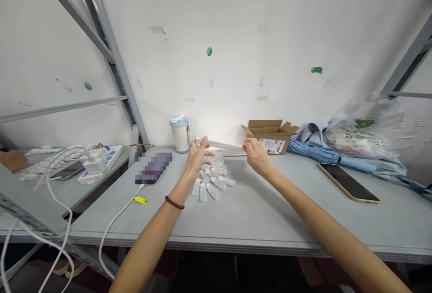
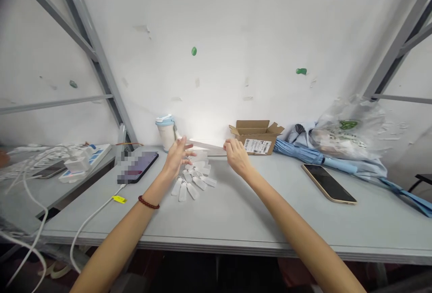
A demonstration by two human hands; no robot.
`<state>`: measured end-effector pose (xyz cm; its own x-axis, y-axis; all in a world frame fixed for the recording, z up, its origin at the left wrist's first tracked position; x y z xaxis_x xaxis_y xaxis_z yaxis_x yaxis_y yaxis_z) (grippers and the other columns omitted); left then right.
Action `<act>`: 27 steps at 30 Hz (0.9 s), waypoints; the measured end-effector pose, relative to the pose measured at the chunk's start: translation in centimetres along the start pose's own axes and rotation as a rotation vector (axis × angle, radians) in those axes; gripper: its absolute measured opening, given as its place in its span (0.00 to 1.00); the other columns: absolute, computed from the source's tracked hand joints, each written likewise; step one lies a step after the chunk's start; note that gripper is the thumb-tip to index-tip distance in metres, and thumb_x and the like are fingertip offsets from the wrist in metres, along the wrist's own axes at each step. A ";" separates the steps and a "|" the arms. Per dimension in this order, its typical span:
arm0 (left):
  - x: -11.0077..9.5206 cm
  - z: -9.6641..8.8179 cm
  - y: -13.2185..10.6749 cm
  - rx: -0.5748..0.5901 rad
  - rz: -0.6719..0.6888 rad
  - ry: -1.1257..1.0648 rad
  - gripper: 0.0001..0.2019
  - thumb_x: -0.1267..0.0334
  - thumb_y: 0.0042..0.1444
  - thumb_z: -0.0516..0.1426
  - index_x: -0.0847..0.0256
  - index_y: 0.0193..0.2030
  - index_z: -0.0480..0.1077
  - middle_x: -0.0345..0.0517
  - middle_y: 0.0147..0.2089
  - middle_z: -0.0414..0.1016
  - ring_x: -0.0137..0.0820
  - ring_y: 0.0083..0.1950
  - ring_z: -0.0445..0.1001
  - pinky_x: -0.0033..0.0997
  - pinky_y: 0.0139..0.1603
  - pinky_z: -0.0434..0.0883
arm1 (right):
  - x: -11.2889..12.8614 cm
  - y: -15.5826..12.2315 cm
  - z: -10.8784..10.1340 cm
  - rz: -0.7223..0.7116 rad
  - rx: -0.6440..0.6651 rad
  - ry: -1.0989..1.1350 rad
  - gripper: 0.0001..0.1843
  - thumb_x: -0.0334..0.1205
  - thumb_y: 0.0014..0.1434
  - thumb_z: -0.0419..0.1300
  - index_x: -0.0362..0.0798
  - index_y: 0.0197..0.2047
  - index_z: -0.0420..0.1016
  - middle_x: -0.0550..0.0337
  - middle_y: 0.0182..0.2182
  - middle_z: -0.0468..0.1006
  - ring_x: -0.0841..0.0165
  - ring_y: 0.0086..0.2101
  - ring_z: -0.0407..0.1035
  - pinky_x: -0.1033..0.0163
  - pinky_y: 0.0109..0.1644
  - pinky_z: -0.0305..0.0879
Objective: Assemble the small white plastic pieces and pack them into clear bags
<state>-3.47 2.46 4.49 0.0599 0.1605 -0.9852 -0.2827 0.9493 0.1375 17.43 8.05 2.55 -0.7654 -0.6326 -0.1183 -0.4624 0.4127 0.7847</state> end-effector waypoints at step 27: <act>1.7 4.5 -1.4 0.535 -0.004 0.074 0.08 0.63 0.39 0.61 0.65 0.27 0.72 0.41 0.28 0.72 0.30 0.31 0.70 0.31 0.33 0.71 | 1.7 -3.6 -1.6 0.054 0.158 -0.058 0.47 0.61 0.54 0.53 0.41 0.67 0.44 0.34 0.65 0.45 0.47 0.63 0.39 0.41 0.58 0.46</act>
<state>1.31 2.59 3.09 -0.0129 0.1559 -0.9877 0.2454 0.9581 0.1480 18.47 4.45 0.50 -0.8134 -0.5697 -0.1171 -0.4810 0.5458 0.6861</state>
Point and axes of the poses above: each hand's wrist, its own y-axis towards the middle knuckle, its own z-axis out of the palm, x = y × z, the point moved 3 cm from there along y, towards the middle knuckle
